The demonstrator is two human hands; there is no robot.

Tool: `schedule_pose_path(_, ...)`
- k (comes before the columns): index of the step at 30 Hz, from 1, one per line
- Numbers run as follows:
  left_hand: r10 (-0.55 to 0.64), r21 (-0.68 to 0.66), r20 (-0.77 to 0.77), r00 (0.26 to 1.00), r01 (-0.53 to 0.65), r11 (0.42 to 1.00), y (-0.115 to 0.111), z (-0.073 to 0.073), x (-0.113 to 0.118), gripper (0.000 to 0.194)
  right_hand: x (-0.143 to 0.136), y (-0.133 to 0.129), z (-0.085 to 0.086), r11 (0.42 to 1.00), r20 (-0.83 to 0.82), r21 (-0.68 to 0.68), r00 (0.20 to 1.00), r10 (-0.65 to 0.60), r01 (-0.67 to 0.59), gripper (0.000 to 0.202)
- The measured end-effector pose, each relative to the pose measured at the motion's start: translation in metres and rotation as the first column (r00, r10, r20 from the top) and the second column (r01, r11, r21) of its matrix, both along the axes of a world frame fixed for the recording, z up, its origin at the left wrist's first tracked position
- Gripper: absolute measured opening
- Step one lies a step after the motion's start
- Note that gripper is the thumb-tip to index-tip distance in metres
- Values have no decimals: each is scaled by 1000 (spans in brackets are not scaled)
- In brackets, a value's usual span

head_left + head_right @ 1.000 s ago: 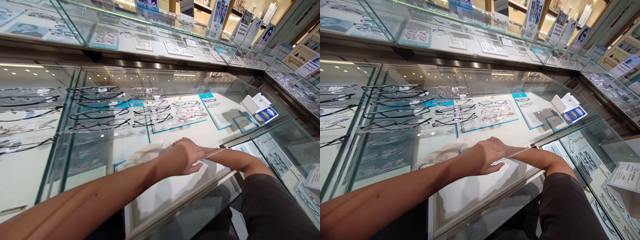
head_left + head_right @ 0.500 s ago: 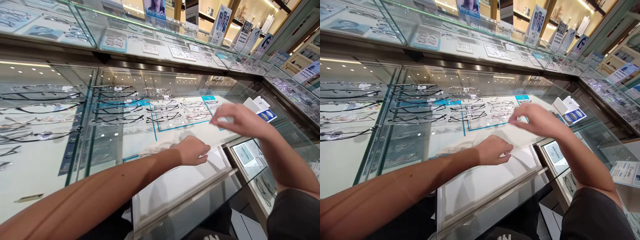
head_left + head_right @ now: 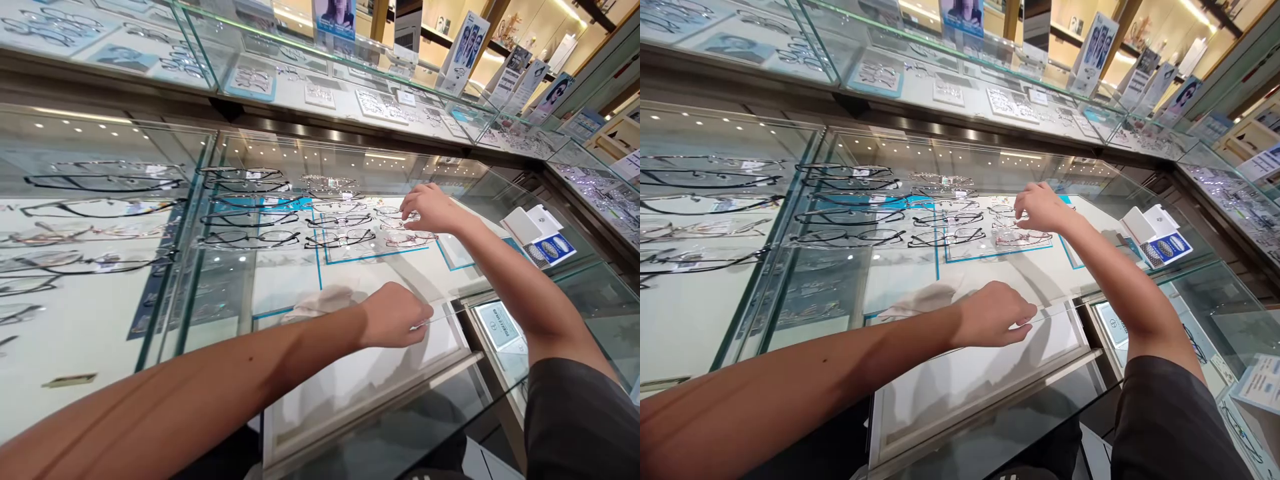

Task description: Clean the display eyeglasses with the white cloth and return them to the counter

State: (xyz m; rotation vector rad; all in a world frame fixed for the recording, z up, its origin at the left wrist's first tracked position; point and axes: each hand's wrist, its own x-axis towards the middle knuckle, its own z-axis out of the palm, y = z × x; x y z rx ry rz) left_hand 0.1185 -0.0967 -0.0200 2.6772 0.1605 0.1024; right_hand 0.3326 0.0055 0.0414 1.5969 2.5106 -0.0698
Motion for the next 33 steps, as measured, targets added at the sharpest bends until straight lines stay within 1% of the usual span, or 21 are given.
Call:
schedule_pose_path(2,4,-6,6,1000,-4,1000,0,0,0,20,-1,3,-4,1000,13,5,1000,-1,1,11)
schedule_pose_path(5,10,-4,-16,1000,-10,1000,0,1,0,19,-3,7,-12,999,-4,36,1000,-9,10,17)
schedule_pose_path(9,21,1,-40,999,-21,1000,1,0,0,19,-2,12,-22,991,-58,114,996,-69,75,27)
schedule_pose_path(11,27,6,-37,999,-27,1000,1,-1,1,20,0,13,-23,984,-75,131,991,-113,122,31)
schedule_pose_path(13,29,8,-33,999,-28,1000,2,-2,1,20,4,11,-17,977,-105,128,982,-159,172,31)
schedule_pose_path(15,26,5,-33,999,-26,1000,2,-2,1,20,9,1,-4,972,-167,128,970,-175,197,31)
schedule_pose_path(16,23,1,-34,999,-23,1000,3,-2,1,19,12,-8,7,972,-210,133,964,-164,195,30)
schedule_pose_path(18,16,-14,-37,999,-16,1000,4,-2,0,17,15,-33,35,976,-305,140,945,-120,169,30)
schedule_pose_path(20,13,-30,-34,999,-14,999,5,-1,0,17,15,-69,68,985,-379,96,920,-96,143,34)
schedule_pose_path(22,14,-33,-23,1000,-15,999,6,-1,-1,18,11,-108,100,993,-413,-54,903,-116,103,34)
schedule_pose_path(23,15,-29,-16,1000,-16,999,6,0,-1,18,8,-128,112,985,-411,-160,902,-131,70,30)
schedule_pose_path(24,19,-23,-15,1000,-20,1000,7,1,-1,18,4,-146,121,964,-407,-264,902,-144,34,28)
schedule_pose_path(25,24,-18,-20,1000,-24,1000,7,1,-1,18,1,-162,125,932,-395,-362,904,-162,9,26)
schedule_pose_path(26,28,-15,-29,999,-29,999,8,2,-2,17,-3,-177,125,893,-375,-450,911,-172,-17,24)
schedule_pose_path(27,34,-14,-39,999,-35,999,8,3,-2,17,-6,-189,120,853,-350,-521,920,-174,-37,24)
schedule_pose_path(28,38,-15,-49,998,-39,999,9,3,-2,17,-9,-200,110,817,-320,-575,932,-170,-48,23)
schedule_pose_path(29,41,-16,-57,998,-42,999,9,4,-2,17,-12,-210,95,788,-284,-614,945,-160,-51,23)
schedule_pose_path(30,42,-17,-62,997,-43,999,10,4,-3,17,-14,-218,77,773,-242,-633,959,-149,-40,23)
schedule_pose_path(32,44,-23,-69,997,-46,999,11,5,-3,17,-16,-231,35,772,-143,-635,979,-149,25,24)
schedule_pose_path(33,46,-28,-73,996,-48,998,11,5,-3,17,-17,-235,13,789,-87,-612,987,-135,54,24)
